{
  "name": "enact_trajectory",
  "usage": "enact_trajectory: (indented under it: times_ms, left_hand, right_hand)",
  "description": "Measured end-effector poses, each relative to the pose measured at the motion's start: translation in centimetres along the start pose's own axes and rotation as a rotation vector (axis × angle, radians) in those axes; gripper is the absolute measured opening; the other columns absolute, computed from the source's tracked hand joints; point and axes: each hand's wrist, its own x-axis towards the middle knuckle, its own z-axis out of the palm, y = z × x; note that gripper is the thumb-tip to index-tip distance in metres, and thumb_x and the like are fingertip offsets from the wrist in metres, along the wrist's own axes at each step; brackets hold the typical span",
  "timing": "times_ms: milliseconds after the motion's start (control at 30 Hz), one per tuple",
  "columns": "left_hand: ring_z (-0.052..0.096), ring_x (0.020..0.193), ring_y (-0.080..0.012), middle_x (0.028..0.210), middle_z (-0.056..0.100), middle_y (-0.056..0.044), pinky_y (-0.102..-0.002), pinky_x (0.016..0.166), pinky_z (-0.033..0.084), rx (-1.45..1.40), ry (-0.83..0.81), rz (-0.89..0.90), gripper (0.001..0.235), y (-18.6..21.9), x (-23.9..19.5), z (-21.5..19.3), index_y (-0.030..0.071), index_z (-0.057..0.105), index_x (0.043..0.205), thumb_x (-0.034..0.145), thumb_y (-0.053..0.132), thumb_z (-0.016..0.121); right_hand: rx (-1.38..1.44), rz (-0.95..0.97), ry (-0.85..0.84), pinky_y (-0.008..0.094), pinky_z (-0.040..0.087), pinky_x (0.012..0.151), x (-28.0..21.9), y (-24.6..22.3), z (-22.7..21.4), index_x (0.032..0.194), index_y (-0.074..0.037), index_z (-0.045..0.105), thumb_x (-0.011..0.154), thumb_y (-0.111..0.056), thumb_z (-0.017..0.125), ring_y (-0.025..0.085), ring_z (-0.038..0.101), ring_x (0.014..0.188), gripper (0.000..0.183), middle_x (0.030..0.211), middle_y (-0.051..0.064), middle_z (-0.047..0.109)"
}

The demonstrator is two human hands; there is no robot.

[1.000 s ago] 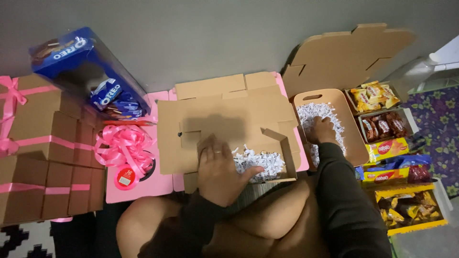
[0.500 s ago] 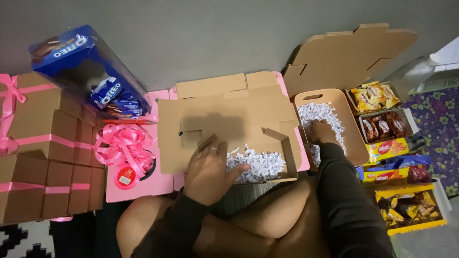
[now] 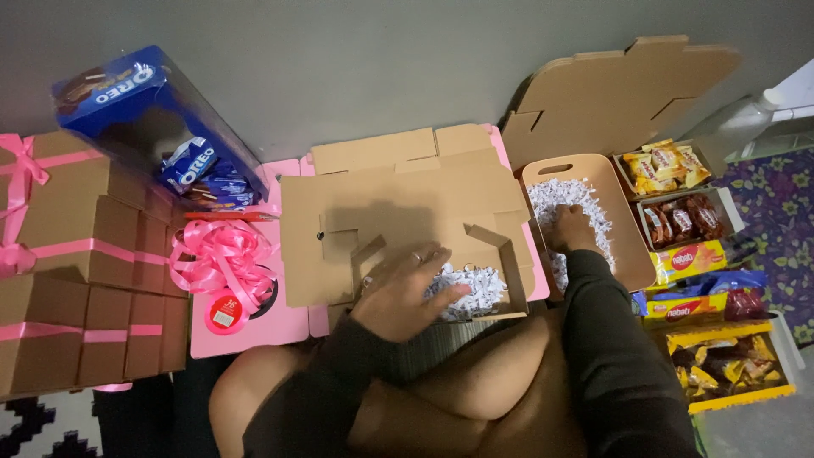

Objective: Twisting and placing shredded paper into a cardboard box for gift packaging

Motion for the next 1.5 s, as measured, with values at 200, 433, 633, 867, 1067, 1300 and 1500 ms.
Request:
enact_trajectory:
  times_ms: [200, 433, 633, 867, 1067, 1300, 1500]
  left_hand:
    - [0.064, 0.083, -0.0157, 0.091, 0.061, 0.002, -0.026, 0.078, 0.046, 0.352, 0.522, 0.094, 0.041, -4.0, 0.7, 9.3, 0.029, 0.069, 0.112, 0.104, 0.062, 0.046]
    - [0.072, 0.098, -0.0341, 0.110, 0.070, -0.014, -0.042, 0.081, 0.055, 0.162, -0.190, 0.083, 0.055, -3.5, 2.5, 3.3, 0.016, 0.074, 0.119, 0.084, 0.057, 0.073]
    - [0.067, 0.086, -0.0477, 0.094, 0.066, -0.024, -0.055, 0.079, 0.052, -0.043, 0.036, 0.061, 0.047, -2.9, 2.3, 4.7, 0.011, 0.068, 0.123, 0.099, 0.051, 0.059]
    - [0.056, 0.131, -0.0263, 0.135, 0.067, -0.008, -0.043, 0.106, 0.043, -0.136, -0.197, -0.058, 0.088, 2.5, 2.3, 0.9, 0.013, 0.068, 0.130, 0.070, 0.076, 0.072]
    - [0.065, 0.116, -0.0295, 0.122, 0.073, -0.012, -0.042, 0.100, 0.048, -0.161, -0.097, 0.126, 0.056, 0.1, 2.0, 3.5, 0.008, 0.077, 0.114, 0.090, 0.056, 0.063]
    - [0.060, 0.123, -0.0326, 0.131, 0.067, -0.015, -0.043, 0.102, 0.047, -0.164, -0.197, 0.119, 0.053, 0.6, 2.3, 3.0, 0.006, 0.063, 0.135, 0.089, 0.029, 0.077]
    - [0.069, 0.106, -0.0354, 0.120, 0.076, -0.008, -0.049, 0.091, 0.048, 0.062, -0.125, 0.221, 0.040, -0.3, 3.7, 3.9, 0.012, 0.073, 0.121, 0.086, 0.031, 0.065]
  right_hand:
    - [-0.008, -0.108, -0.044, 0.063, 0.052, 0.099, 0.8, 1.2, 1.5, 0.147, -0.004, 0.052, 0.090, -0.018, 0.062, 0.055, 0.056, 0.128, 0.059, 0.146, 0.030, 0.048]
    - [0.000, -0.008, 0.024, 0.060, 0.053, 0.097, 0.6, 1.0, 0.0, 0.137, -0.009, 0.061, 0.093, -0.031, 0.064, 0.051, 0.059, 0.125, 0.050, 0.139, 0.026, 0.054]
    - [0.067, 0.090, 0.032, 0.063, 0.042, 0.114, -1.9, -1.2, -4.3, 0.162, -0.014, 0.031, 0.074, -0.044, 0.085, 0.054, 0.036, 0.144, 0.107, 0.158, 0.024, 0.027]
    - [0.023, 0.047, -0.105, 0.052, 0.055, 0.095, -1.8, -2.6, -5.5, 0.125, -0.007, 0.066, 0.087, -0.011, 0.063, 0.042, 0.065, 0.116, 0.038, 0.130, 0.022, 0.064]
    - [0.080, 0.174, -0.181, 0.054, 0.047, 0.106, -5.1, -3.8, -9.6, 0.143, -0.008, 0.046, 0.091, -0.022, 0.066, 0.044, 0.055, 0.131, 0.058, 0.147, 0.023, 0.050]
    - [0.134, 0.125, -0.188, 0.058, 0.036, 0.117, -4.9, -1.1, -7.8, 0.163, -0.024, 0.022, 0.083, -0.028, 0.085, 0.045, 0.039, 0.146, 0.102, 0.166, 0.020, 0.027]
    - [-0.012, 0.052, -0.079, 0.051, 0.053, 0.099, 1.5, 3.0, -2.2, 0.120, -0.008, 0.072, 0.088, -0.020, 0.069, 0.042, 0.067, 0.117, 0.034, 0.122, 0.023, 0.071]
